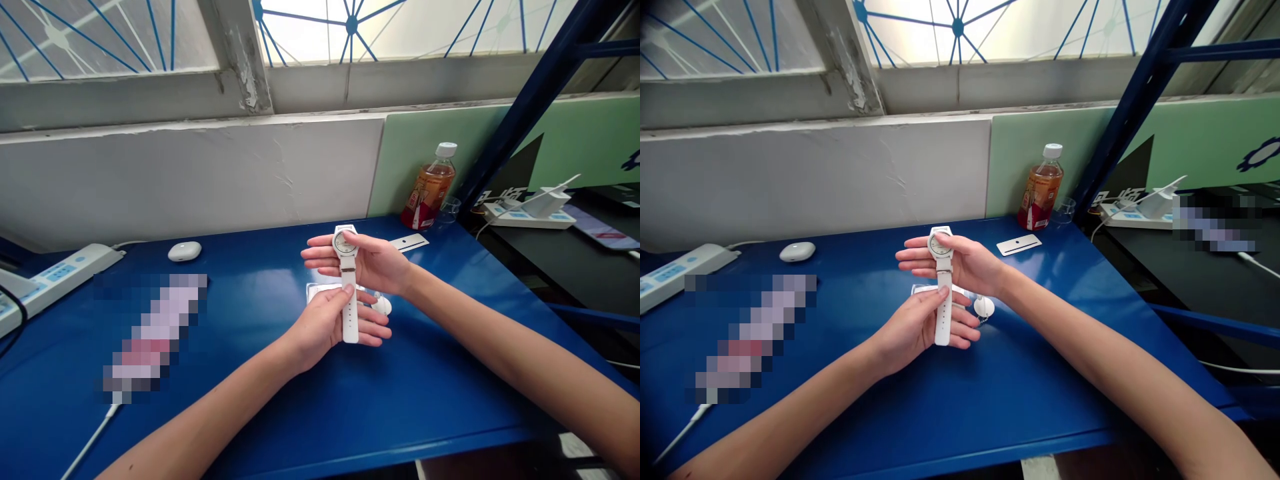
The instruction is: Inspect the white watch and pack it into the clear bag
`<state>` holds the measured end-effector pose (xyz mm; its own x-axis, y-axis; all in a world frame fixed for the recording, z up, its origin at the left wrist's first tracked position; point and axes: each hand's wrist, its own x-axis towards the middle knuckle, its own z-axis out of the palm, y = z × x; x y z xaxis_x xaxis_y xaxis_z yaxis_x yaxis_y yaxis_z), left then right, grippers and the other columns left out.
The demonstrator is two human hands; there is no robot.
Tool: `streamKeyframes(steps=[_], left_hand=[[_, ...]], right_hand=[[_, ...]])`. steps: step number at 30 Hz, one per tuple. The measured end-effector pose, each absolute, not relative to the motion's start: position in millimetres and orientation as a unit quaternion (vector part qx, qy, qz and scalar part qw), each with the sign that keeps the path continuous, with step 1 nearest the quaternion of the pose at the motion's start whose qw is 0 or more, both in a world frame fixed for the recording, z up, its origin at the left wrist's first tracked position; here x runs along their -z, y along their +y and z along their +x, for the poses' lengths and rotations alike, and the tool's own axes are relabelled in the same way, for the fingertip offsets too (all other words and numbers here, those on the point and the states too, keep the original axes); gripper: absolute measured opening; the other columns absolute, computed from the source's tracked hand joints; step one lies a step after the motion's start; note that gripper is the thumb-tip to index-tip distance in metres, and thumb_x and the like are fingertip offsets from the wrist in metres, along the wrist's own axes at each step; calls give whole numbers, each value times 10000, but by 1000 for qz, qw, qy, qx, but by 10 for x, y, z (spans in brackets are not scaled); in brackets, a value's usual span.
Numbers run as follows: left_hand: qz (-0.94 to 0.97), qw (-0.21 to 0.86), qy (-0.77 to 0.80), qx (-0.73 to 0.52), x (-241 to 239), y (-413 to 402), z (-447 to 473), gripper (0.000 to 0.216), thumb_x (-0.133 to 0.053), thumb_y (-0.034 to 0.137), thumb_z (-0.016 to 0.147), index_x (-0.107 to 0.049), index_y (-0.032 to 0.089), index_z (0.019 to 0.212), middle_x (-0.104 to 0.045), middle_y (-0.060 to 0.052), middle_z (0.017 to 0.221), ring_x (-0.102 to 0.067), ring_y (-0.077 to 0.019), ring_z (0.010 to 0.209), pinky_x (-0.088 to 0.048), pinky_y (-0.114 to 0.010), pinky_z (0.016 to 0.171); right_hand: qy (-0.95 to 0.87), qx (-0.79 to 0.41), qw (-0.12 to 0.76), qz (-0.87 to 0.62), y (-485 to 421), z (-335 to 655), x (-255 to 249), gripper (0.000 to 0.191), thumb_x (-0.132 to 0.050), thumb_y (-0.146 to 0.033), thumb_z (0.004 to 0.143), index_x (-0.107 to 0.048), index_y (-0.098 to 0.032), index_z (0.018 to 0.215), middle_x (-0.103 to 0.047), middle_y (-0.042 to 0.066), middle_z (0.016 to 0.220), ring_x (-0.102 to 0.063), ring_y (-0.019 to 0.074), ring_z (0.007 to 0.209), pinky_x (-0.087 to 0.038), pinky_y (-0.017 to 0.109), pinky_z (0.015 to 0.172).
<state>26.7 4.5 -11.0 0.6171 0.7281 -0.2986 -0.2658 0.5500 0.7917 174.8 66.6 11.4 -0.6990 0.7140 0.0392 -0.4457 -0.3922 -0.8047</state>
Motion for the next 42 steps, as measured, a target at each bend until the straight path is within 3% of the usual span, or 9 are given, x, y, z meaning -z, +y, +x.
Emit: streamKeyframes(steps=[3, 5, 11, 15, 22, 42], left_hand=[[365, 824, 313, -301, 101, 46, 261, 333, -469, 360, 1024, -642, 76, 1011, -746, -155, 855, -757, -248, 733, -600, -342, 666], [354, 833, 305, -295, 94, 51, 252, 332, -445, 355, 1032, -635, 82, 1032, -743, -152, 867, -758, -248, 733, -598, -335, 651], [332, 850, 290, -289, 74, 50, 251, 372, -355, 310, 1058, -642, 73, 1043, -741, -176, 934, -753, -248, 805, -594, -373, 741], [345, 834, 301, -306, 61, 40, 270, 358, -410, 317, 1046, -659, 61, 1029, -734, -211, 1020, -738, -274, 937, -560, -402, 863], [357, 828, 303, -308, 80, 53, 247, 341, -512, 359, 1010, -666, 59, 1059, -719, -236, 1102, -715, -314, 1027, -518, -451, 945], [367, 824, 309, -302, 63, 81, 218, 329, -501, 321, 1015, -662, 46, 1093, -710, -254, 1134, -712, -323, 1046, -521, -456, 953]], right_hand=[[-447, -807, 355, -151, 678, 1762, -100, 305, -495, -204, 962, -664, -113, 1199, -717, 125, 1215, -678, 225, 1126, -475, 359, 1036], [-453, -805, 351, -153, 682, 1772, -107, 305, -503, -229, 964, -666, -119, 1198, -720, 125, 1209, -683, 231, 1113, -478, 368, 1031], [-444, -812, 340, -167, 673, 1777, -146, 408, -368, -372, 1017, -643, -162, 1233, -709, 114, 1225, -683, 238, 1094, -488, 416, 1003], [-438, -814, 341, -171, 660, 1762, -154, 439, -314, -381, 1032, -645, -165, 1225, -725, 107, 1183, -695, 234, 1068, -497, 400, 986], [-431, -818, 337, -178, 666, 1757, -176, 523, -248, -436, 1041, -658, -146, 1189, -732, 117, 1154, -708, 228, 1025, -498, 394, 979], [-432, -823, 323, -180, 657, 1783, -233, 643, -191, -546, 1015, -659, -143, 1194, -710, 131, 1216, -684, 239, 1073, -464, 418, 1014]])
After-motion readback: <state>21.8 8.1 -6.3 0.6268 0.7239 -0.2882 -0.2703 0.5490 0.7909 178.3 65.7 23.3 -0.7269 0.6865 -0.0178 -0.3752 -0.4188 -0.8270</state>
